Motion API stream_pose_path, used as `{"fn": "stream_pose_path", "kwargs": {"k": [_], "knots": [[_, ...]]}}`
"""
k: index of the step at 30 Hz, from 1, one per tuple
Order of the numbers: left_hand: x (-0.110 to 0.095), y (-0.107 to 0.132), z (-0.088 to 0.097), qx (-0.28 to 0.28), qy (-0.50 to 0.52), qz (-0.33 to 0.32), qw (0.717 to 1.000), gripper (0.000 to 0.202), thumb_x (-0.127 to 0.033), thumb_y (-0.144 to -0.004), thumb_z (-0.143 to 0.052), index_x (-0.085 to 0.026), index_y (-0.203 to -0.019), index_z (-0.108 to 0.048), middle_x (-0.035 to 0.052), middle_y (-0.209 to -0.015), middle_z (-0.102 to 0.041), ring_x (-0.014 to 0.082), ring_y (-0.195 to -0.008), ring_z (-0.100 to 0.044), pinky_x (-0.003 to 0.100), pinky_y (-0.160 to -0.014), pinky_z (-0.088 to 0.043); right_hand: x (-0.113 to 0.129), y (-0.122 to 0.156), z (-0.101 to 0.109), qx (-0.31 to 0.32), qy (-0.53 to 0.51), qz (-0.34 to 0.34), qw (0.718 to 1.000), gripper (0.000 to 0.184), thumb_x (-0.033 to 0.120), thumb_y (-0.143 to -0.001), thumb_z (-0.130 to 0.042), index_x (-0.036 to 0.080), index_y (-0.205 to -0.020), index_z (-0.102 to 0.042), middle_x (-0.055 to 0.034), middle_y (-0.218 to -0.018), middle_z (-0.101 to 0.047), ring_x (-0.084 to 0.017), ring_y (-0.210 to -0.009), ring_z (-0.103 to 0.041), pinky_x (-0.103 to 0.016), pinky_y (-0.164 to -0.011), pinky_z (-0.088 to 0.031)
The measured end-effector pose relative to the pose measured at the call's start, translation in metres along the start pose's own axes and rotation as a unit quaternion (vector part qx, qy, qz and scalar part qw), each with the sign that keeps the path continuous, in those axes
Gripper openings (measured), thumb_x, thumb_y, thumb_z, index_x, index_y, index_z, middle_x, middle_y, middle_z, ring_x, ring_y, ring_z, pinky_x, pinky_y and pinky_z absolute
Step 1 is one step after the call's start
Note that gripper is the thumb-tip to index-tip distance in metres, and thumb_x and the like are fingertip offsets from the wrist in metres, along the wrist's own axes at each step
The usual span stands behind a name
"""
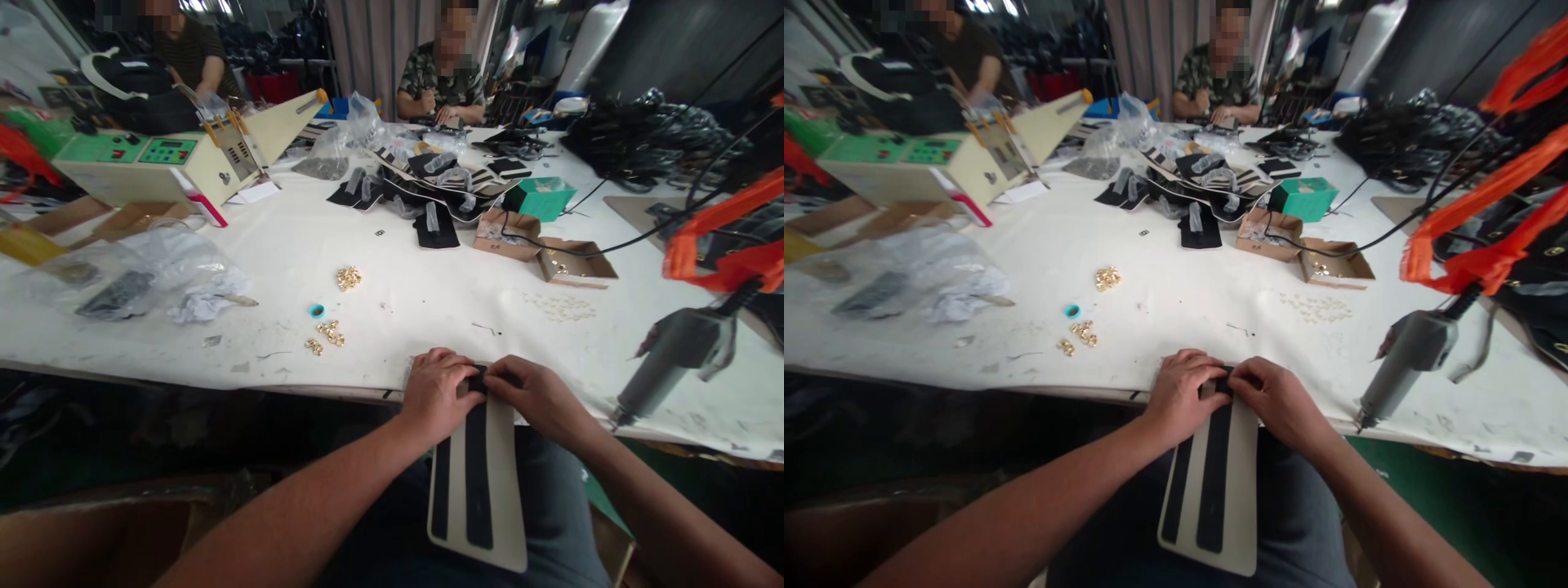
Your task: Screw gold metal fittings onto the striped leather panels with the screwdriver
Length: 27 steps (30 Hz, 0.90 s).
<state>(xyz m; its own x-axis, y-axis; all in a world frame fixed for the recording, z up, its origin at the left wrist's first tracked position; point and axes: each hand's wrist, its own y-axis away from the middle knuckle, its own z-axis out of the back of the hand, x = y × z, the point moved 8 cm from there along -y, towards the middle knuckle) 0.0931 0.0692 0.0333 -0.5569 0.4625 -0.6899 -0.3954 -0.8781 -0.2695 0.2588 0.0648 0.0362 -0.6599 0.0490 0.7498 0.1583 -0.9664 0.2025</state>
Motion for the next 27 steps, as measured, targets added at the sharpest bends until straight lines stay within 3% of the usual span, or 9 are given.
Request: {"fn": "stream_pose_path", "kwargs": {"k": [7,19,27], "knots": [[-0.001,-0.001,0.0,0.008,-0.007,0.0,1.0,0.029,-0.032,-0.085,-0.09,-0.028,-0.112,-0.081,0.0021,-0.126,-0.079,0.0303,-0.128,-0.06,0.048,-0.109,-0.042,0.011,-0.001,-0.013,-0.025,0.017,0.064,0.997,0.026,0.047,-0.094,-0.06,0.026,-0.088,-0.074,-0.0044,-0.093,-0.07,-0.024,-0.089,-0.066,-0.035,-0.082,-0.047],[-0.002,0.0,0.0,0.001,-0.014,-0.009,1.0,0.03,-0.034,-0.086,-0.09,-0.027,-0.113,-0.081,0.0021,-0.125,-0.08,0.0297,-0.126,-0.061,0.047,-0.107,-0.044,-0.001,-0.003,-0.01,-0.038,-0.015,-0.03,0.999,0.027,0.05,-0.084,-0.067,0.024,-0.088,-0.074,-0.0017,-0.084,-0.074,-0.022,-0.075,-0.063,-0.033,-0.07,-0.044],[-0.002,0.0,0.0,-0.008,-0.023,-0.023,0.999,0.033,-0.035,-0.084,-0.092,-0.026,-0.113,-0.08,0.0008,-0.125,-0.08,0.0289,-0.125,-0.062,0.048,-0.105,-0.046,0.003,-0.008,-0.01,0.045,-0.002,-0.058,0.997,0.033,0.054,-0.084,-0.064,0.023,-0.08,-0.073,0.0008,-0.071,-0.067,-0.019,-0.07,-0.056,-0.032,-0.065,-0.037]]}}
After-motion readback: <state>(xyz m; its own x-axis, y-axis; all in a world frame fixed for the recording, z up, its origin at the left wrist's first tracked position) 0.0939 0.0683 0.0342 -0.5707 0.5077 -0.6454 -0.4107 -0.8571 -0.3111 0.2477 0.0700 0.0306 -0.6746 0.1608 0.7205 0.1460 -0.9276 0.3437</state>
